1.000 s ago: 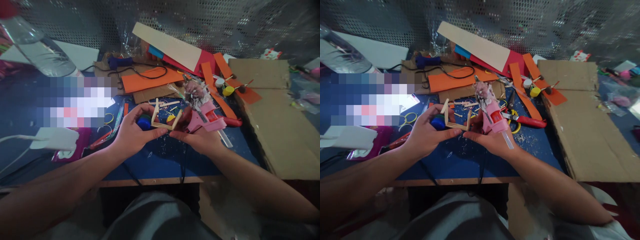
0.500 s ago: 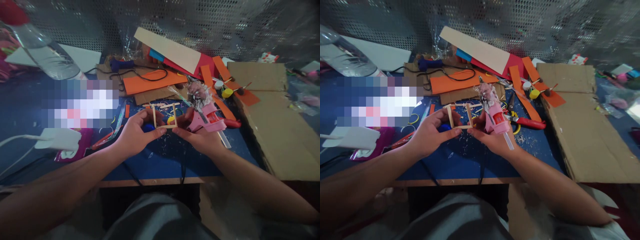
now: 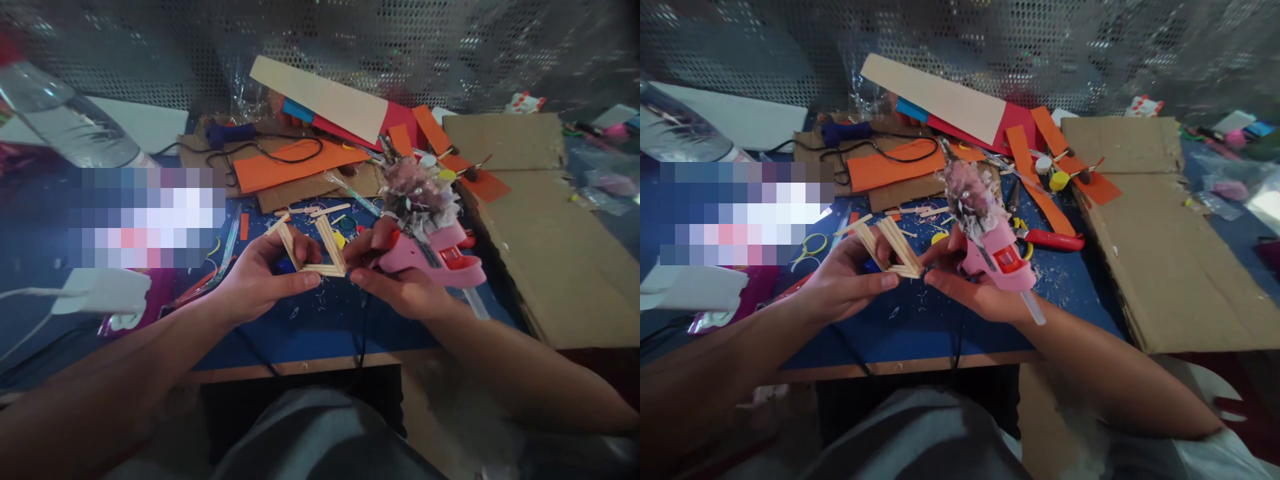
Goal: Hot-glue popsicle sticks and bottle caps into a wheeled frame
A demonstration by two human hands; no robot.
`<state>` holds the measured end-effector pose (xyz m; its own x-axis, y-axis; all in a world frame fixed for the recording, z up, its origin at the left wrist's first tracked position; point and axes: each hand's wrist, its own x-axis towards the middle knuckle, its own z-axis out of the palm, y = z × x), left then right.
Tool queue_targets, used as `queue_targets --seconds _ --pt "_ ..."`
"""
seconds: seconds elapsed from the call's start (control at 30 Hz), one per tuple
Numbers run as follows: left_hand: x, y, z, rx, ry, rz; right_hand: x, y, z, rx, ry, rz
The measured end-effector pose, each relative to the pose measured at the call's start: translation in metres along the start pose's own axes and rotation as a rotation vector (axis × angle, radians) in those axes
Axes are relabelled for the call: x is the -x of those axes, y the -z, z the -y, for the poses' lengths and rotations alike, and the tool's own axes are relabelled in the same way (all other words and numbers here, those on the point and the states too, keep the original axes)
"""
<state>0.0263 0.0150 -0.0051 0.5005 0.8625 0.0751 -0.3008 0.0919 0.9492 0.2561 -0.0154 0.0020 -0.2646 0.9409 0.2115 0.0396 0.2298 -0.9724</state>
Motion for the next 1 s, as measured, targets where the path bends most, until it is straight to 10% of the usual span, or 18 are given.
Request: queue_targets --seconds 0.63,1.0 --pt "0.003 0.013 0.009 -0.191 -0.008 -0.002 0.0 -0.001 0.002 -0.035 0.033 0.013" --pt "-0.004 0.01 0.007 -0.38 -0.11 -0.279 -0.009 0.004 -0.018 -0.006 -0.064 -0.212"
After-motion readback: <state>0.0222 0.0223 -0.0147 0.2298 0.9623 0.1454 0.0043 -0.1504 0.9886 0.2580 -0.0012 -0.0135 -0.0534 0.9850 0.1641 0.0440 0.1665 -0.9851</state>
